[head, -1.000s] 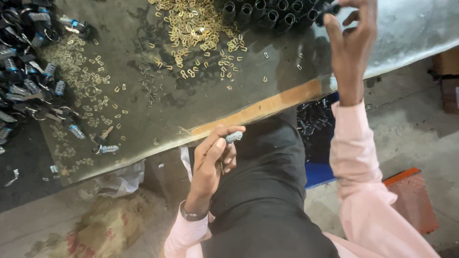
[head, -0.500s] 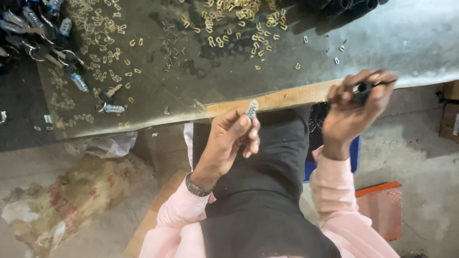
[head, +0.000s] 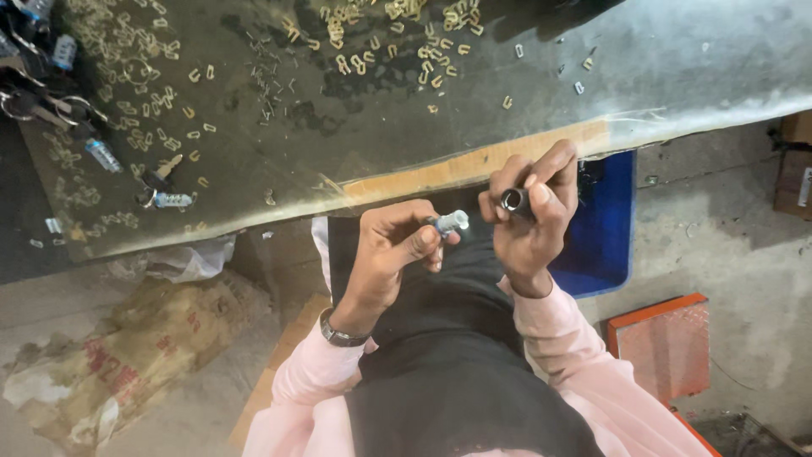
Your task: The person sits at a workbench assembling padlocks. They pick small brass pin tumblers from a pile on the table, insert them one by one into a lock cylinder body held in the other hand, then set the assembled lock with keys onto a finished pile and pick up the next cylinder body to repeat the process.
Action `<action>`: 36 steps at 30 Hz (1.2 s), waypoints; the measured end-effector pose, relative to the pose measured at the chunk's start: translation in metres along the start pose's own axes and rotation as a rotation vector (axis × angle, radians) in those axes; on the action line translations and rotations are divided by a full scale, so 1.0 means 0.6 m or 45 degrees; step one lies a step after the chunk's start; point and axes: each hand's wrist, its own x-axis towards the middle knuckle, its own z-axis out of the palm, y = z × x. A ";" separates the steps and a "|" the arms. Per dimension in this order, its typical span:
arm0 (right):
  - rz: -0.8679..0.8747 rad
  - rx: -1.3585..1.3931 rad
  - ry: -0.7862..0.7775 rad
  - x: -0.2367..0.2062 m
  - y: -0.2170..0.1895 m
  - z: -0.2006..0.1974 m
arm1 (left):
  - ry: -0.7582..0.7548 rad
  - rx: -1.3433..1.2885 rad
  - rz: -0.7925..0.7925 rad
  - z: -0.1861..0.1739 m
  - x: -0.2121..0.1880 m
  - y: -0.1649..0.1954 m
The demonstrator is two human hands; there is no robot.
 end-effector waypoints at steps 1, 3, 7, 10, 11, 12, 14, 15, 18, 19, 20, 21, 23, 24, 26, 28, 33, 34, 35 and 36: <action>-0.013 -0.016 0.007 -0.004 0.002 0.001 | 0.004 0.054 0.044 0.003 -0.001 0.000; -0.038 -0.050 0.023 -0.013 0.009 0.003 | 0.011 0.160 0.130 0.010 -0.002 0.002; -0.175 -0.317 0.052 -0.023 0.026 0.007 | 0.104 0.672 0.325 0.031 0.000 0.015; -0.152 -0.452 0.059 -0.028 0.027 0.003 | 0.141 1.264 0.604 0.047 0.000 0.032; -0.141 -0.532 0.070 -0.029 0.023 0.000 | 0.146 1.385 0.703 0.053 -0.002 0.036; -0.129 -0.612 0.078 -0.030 0.019 -0.003 | 0.151 1.505 0.804 0.056 -0.003 0.038; -0.173 -0.731 -0.018 -0.031 0.009 -0.006 | 0.088 1.657 0.828 0.057 -0.008 0.041; -0.192 -0.791 -0.067 -0.031 0.003 -0.007 | 0.056 1.732 0.837 0.056 -0.010 0.038; -0.202 -1.252 -0.245 -0.035 -0.015 -0.008 | -0.090 1.921 0.987 0.048 -0.007 0.019; -0.101 -1.237 -0.247 -0.038 -0.018 -0.010 | -0.148 1.951 1.110 0.040 -0.002 0.013; -0.012 -1.224 -0.253 -0.035 -0.020 -0.014 | -0.203 1.977 1.247 0.030 0.012 0.009; 0.076 -1.204 -0.264 -0.034 -0.019 -0.020 | -0.256 2.006 1.385 0.022 0.021 0.008; 0.452 -1.015 -0.080 -0.033 -0.010 -0.037 | -0.343 2.029 1.345 0.013 0.037 0.013; 0.634 -0.912 0.005 -0.032 -0.004 -0.050 | -0.387 2.043 1.329 0.012 0.043 0.019; 0.396 -1.267 -0.050 -0.045 -0.015 -0.090 | -0.390 1.799 1.066 0.035 0.040 0.026; 0.078 -1.610 -0.036 -0.070 -0.032 -0.138 | -0.281 1.780 0.950 0.029 0.015 0.060; -0.275 -1.517 0.340 -0.079 -0.071 -0.280 | 0.405 2.045 0.974 -0.073 -0.061 0.184; -0.375 -1.709 0.208 -0.071 -0.076 -0.303 | 0.586 2.099 0.949 -0.105 -0.066 0.207; -0.481 -1.896 0.070 -0.054 -0.081 -0.323 | 0.802 2.247 0.769 -0.150 -0.061 0.242; -0.508 -1.950 0.068 -0.039 -0.085 -0.337 | 0.994 2.393 0.553 -0.190 -0.058 0.275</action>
